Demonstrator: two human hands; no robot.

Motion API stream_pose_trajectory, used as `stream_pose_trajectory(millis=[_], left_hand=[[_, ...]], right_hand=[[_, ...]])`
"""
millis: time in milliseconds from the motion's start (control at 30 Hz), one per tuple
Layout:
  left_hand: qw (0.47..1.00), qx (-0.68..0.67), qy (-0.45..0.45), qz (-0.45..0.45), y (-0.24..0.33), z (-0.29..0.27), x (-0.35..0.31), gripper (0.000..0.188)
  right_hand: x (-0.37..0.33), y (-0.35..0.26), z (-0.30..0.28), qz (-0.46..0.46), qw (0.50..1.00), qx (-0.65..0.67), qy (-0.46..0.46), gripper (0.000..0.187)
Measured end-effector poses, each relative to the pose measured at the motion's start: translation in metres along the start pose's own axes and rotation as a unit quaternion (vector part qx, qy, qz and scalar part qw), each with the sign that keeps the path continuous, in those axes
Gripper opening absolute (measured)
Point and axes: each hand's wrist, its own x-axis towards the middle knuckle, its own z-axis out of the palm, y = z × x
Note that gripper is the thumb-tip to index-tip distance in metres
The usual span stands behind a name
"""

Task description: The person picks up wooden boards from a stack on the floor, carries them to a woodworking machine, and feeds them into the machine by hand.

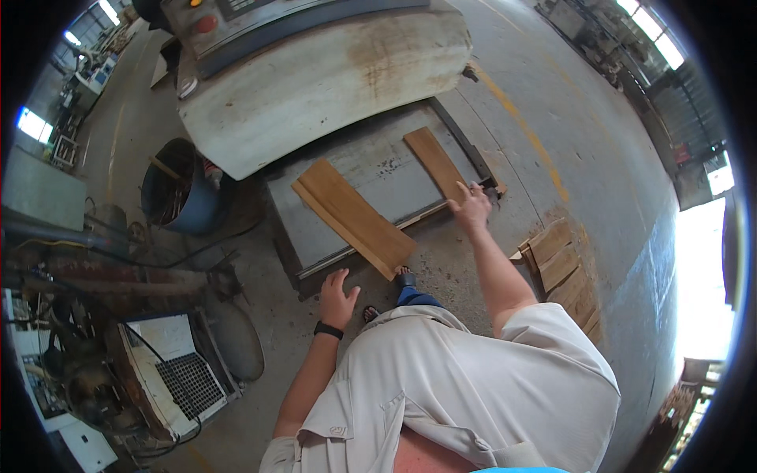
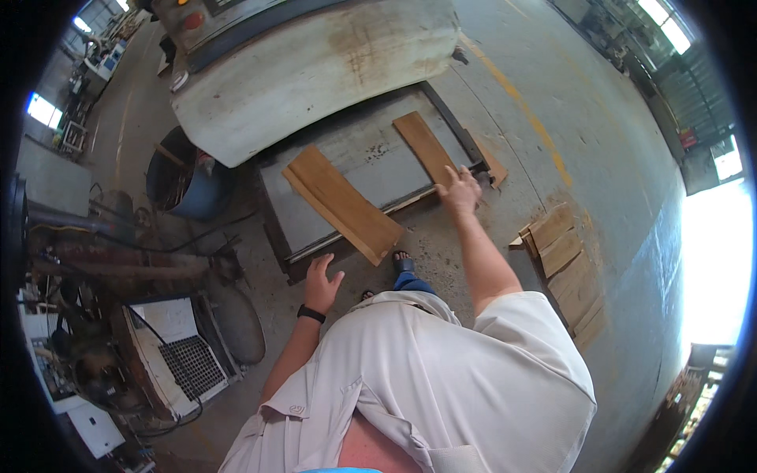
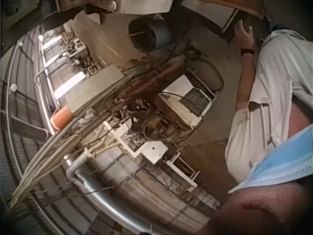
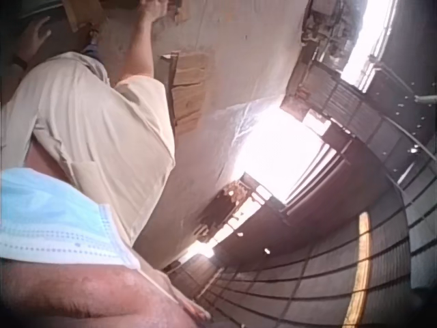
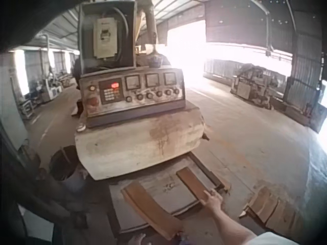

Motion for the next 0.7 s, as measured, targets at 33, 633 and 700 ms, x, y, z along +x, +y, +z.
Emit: stream_pose_trajectory(millis=[33,633,700], left_hand=[[0.999,0.024,0.008,0.023,-0.002,0.004,0.001,0.057],[0.938,0.310,-0.154,-0.015,0.036,0.030,0.070,0.100],[0.939,0.308,-0.155,-0.016,0.028,0.019,0.079,0.099]], right_hand=[[0.001,0.007,-0.003,0.039,0.998,-0.019,-0.045,0.056],[-0.030,-0.138,0.034,-0.139,0.984,0.055,-0.100,0.049],[-0.028,-0.148,0.037,-0.148,0.981,0.068,-0.105,0.050]])
